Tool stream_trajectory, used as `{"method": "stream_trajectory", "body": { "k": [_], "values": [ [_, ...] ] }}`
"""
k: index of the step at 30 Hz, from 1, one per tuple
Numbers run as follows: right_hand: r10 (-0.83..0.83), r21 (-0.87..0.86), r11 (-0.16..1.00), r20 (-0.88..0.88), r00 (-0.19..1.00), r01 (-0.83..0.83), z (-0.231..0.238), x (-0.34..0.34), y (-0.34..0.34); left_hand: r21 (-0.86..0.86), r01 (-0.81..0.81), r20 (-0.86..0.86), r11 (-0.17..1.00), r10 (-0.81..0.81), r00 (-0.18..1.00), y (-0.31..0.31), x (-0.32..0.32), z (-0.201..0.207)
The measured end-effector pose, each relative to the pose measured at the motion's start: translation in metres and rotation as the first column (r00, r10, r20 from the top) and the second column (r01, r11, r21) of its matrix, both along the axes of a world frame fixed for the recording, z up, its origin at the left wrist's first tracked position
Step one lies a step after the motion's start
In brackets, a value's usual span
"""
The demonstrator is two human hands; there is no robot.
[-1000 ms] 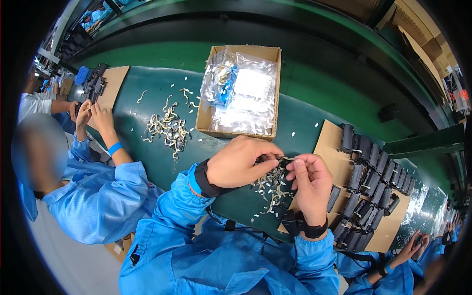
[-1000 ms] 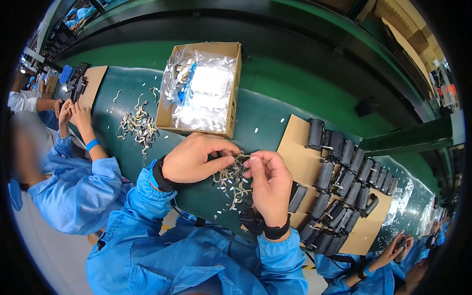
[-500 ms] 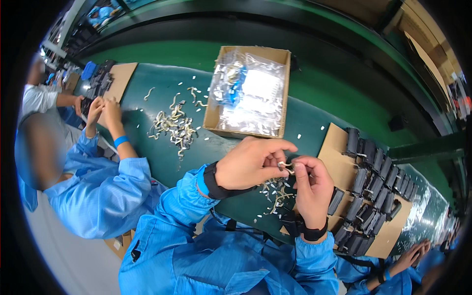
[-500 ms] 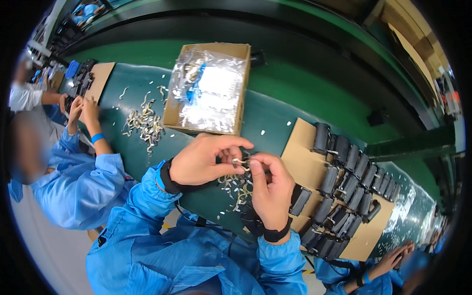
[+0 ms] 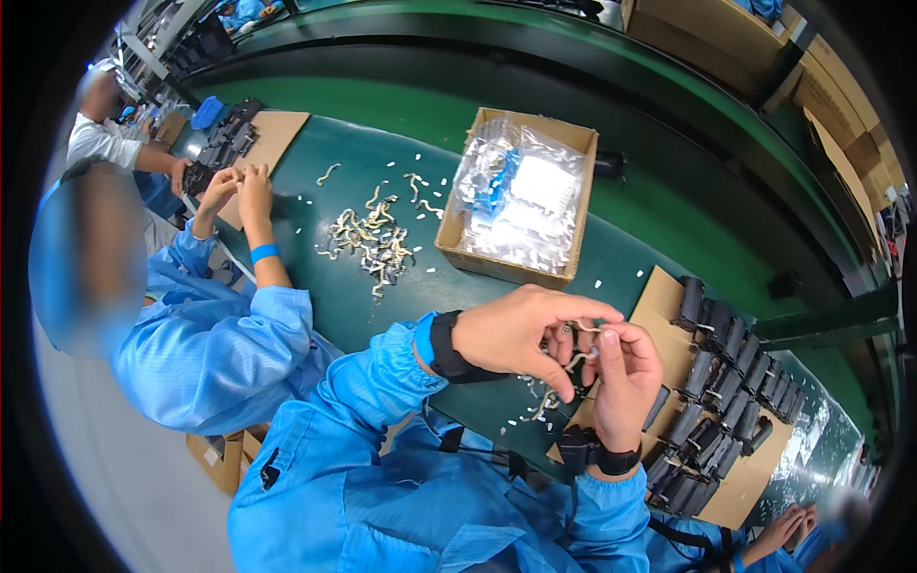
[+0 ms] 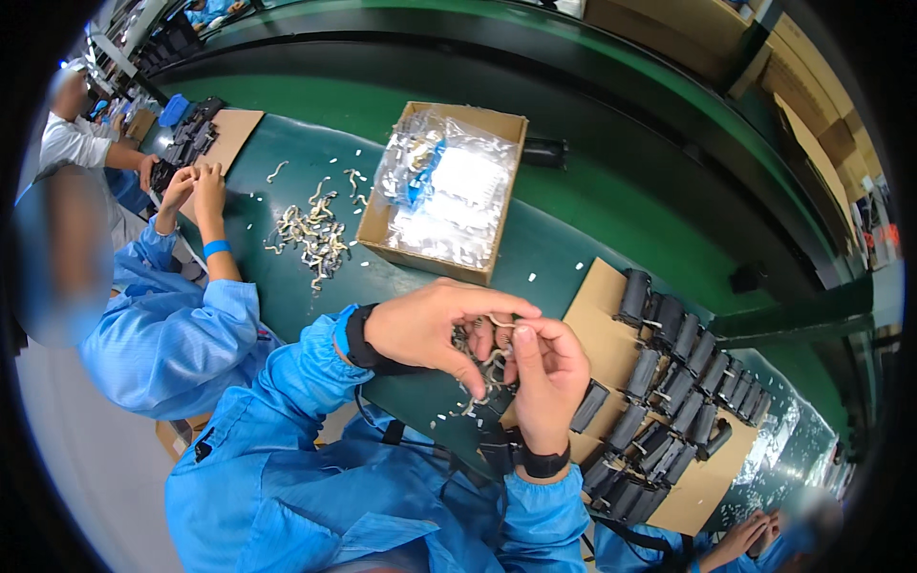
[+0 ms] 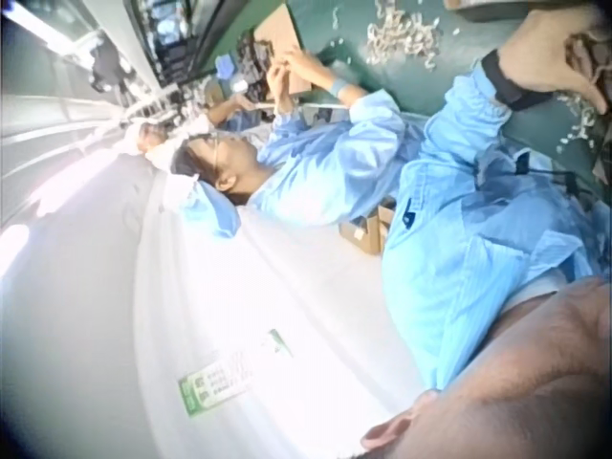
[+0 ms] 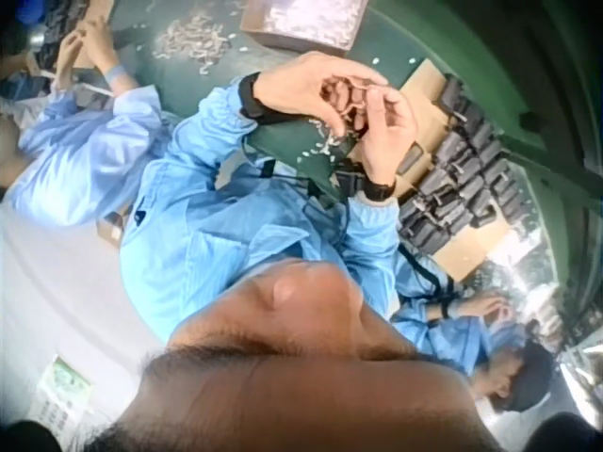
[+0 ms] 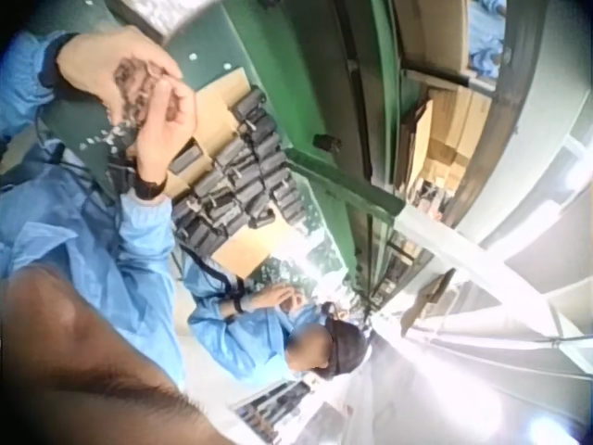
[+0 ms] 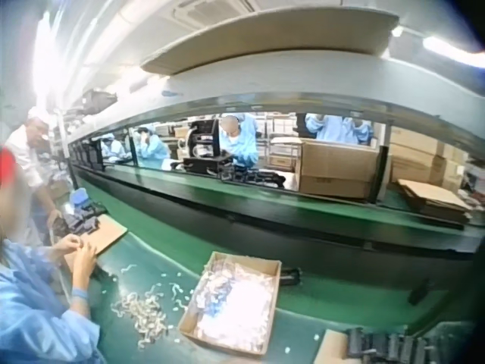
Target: The recorder is assembling small electronic components on a factory assembly line.
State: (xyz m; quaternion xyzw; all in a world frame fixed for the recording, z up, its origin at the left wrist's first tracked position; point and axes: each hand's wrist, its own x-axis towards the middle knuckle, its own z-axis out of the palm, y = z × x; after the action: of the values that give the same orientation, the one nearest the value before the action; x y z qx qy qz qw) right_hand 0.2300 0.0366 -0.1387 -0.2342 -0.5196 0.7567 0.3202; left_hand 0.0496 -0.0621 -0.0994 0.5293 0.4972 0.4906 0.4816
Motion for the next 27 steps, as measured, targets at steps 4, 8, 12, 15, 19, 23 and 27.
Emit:
{"method": "stream_trajectory", "body": {
  "k": [4,8,12,15,19,23,27],
  "values": [
    [-0.063,0.142,0.988,0.006,0.998,0.061,-0.002,-0.003,-0.003,0.084,-0.067,-0.196,0.994,0.083,0.977,-0.001,-0.003,0.0],
    [-0.119,0.087,0.989,-0.059,0.991,0.124,0.003,-0.002,-0.003,0.105,-0.254,-0.108,0.962,0.265,0.958,-0.002,-0.003,-0.009],
    [-0.201,0.068,0.977,-0.055,0.978,0.205,0.003,-0.002,-0.003,0.179,-0.354,-0.221,0.918,0.388,0.894,-0.003,0.005,-0.002],
    [-0.144,0.136,0.979,-0.061,0.988,0.151,-0.001,0.002,-0.003,0.12,-0.334,-0.261,0.935,0.355,0.898,-0.005,0.008,-0.002],
    [-0.016,0.12,0.992,-0.135,0.991,0.032,0.005,0.005,-0.003,0.05,-0.361,-0.081,0.931,0.364,0.928,-0.001,0.012,-0.015],
    [-0.23,0.432,0.853,-0.192,0.954,0.293,0.004,-0.003,-0.004,-0.203,-0.149,0.345,0.968,0.213,0.914,-0.005,0.006,-0.012],
    [-0.205,0.733,0.648,-0.095,0.974,0.208,0.007,-0.002,-0.005,-0.268,-0.064,0.252,0.961,0.134,0.958,-0.006,0.0,-0.006]
  ]
}}
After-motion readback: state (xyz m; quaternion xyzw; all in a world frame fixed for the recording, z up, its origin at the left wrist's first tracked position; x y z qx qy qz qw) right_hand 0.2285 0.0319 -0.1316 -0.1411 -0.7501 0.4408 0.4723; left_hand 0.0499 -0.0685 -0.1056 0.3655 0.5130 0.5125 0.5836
